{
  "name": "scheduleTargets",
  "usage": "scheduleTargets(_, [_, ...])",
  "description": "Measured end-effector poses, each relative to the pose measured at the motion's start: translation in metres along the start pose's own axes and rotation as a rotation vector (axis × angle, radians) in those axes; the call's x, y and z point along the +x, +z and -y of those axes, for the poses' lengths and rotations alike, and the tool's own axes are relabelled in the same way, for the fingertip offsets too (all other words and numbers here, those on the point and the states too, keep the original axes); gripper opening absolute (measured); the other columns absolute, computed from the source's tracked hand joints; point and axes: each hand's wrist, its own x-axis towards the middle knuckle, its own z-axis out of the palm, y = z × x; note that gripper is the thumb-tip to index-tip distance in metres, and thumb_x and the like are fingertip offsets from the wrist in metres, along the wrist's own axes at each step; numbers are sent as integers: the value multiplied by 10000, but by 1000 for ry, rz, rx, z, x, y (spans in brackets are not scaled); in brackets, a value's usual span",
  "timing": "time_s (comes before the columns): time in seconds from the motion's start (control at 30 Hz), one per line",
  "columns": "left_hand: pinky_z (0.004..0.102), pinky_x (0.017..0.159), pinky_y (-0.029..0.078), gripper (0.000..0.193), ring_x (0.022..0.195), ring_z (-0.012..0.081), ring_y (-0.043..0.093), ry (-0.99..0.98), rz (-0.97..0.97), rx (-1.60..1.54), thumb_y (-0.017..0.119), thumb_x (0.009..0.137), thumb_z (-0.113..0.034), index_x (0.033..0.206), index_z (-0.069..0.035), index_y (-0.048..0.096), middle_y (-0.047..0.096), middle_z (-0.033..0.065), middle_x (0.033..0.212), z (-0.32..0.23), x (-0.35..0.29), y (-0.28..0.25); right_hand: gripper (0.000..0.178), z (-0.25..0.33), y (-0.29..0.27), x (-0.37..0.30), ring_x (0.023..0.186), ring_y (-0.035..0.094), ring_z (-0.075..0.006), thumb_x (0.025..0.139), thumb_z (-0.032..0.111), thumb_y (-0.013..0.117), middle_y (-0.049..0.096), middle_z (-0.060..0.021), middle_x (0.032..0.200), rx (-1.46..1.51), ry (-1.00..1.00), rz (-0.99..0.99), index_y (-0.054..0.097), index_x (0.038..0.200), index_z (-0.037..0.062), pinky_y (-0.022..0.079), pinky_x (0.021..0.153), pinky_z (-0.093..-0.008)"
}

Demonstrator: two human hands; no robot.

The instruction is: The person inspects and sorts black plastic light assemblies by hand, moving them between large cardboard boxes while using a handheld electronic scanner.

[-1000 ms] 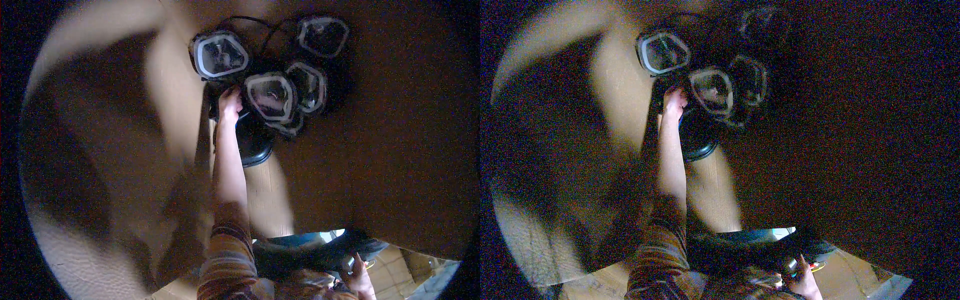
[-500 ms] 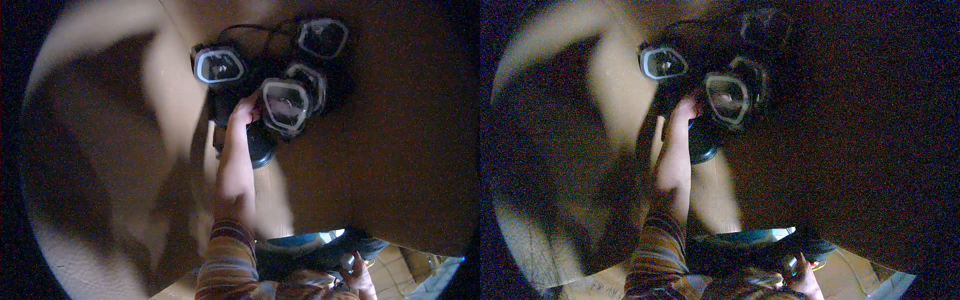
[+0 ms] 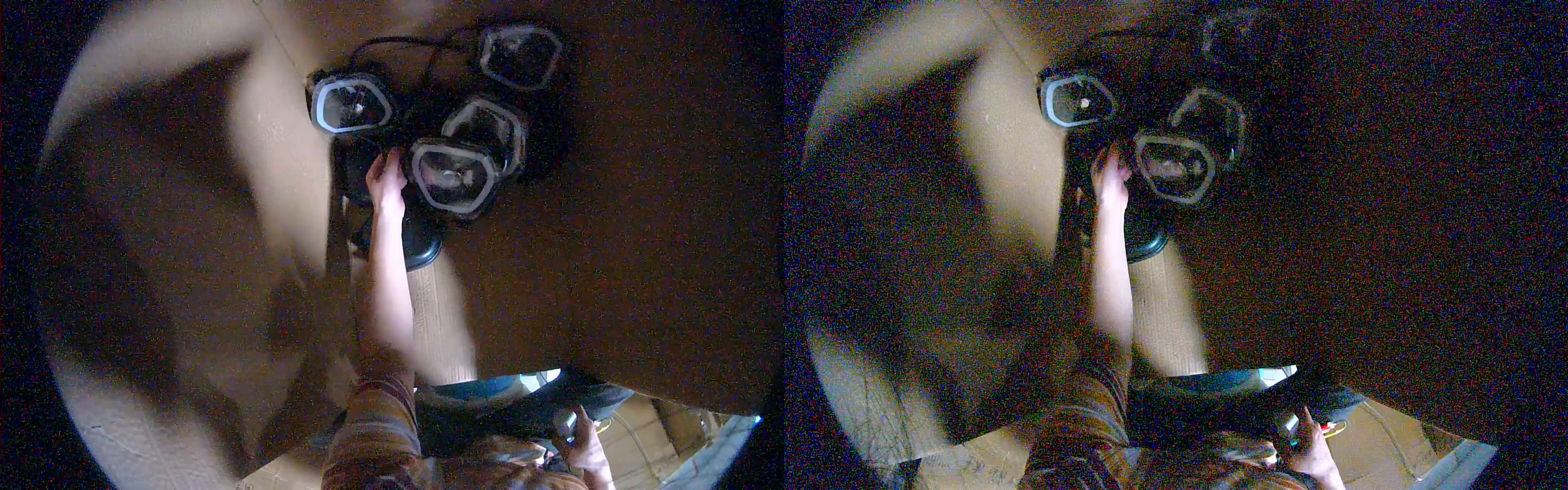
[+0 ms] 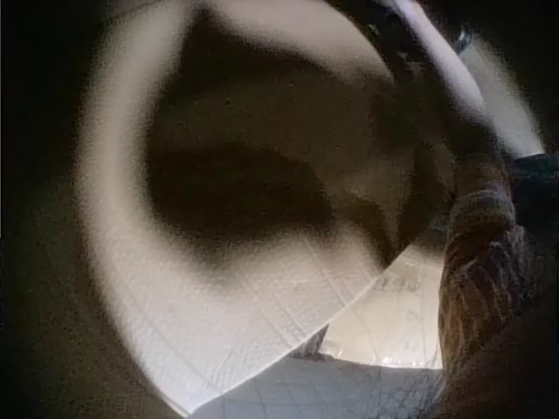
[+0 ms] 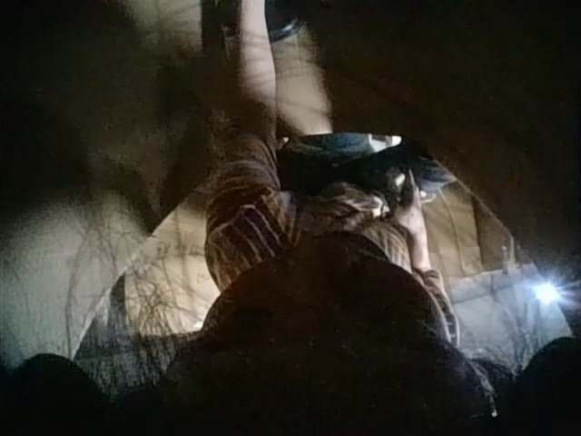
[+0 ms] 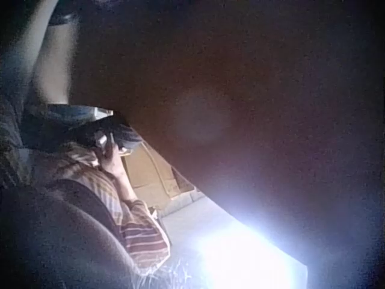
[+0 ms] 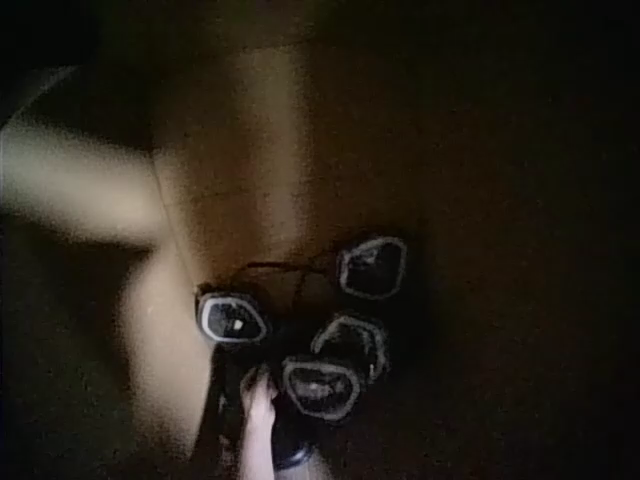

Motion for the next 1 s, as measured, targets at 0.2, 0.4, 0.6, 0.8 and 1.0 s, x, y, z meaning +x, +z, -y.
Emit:
scheduleTargets(0.2, [177, 592, 338, 220, 627, 66, 443, 679, 300, 471, 477, 781, -218, 855, -29, 563, 562, 16, 809, -48, -98, -11, 430, 10, 6, -1, 702, 509, -154, 596, 6, 548, 538, -98, 765, 48, -36, -42, 380, 990, -29, 407, 643, -267])
scheduleTargets(0.4, [253, 674, 358, 184, 726, 115, 455, 467, 642, 460, 381, 817, -123, 746, -6, 504, 514, 61, 755, -61, -177, -24, 383, 19, 6, -16, 664, 460, -107, 607, 13, 500, 509, -63, 720, -18, 51, 37, 391, 973, -19, 382, 601, -236])
scheduleTargets(0.6, [198, 542, 352, 241, 596, 82, 453, 386, 735, 603, 389, 823, -141, 981, 10, 489, 492, 29, 642, -76, -260, -33, 380, -12, 4, -33, 617, 500, -194, 614, 52, 501, 491, -119, 689, -75, -214, 10, 369, 965, -8, 400, 546, -288])
scheduleTargets(0.8, [169, 447, 261, 254, 505, 24, 313, 468, 971, 546, 377, 816, -110, 1026, -2, 469, 459, -18, 656, -80, -327, -38, 400, -21, 2, -63, 678, 478, -175, 627, 16, 506, 471, -88, 738, 34, -300, 6, 368, 1002, 34, 393, 617, -283])
scheduleTargets(1.0, [301, 496, 379, 77, 570, 248, 485, 548, 1308, 520, 494, 675, 30, 746, 2, 500, 555, 133, 842, -77, -379, -24, 379, -36, -16, -86, 758, 466, -162, 623, 32, 530, 466, -83, 808, 140, -441, -83, 405, 981, 37, 377, 677, -267])
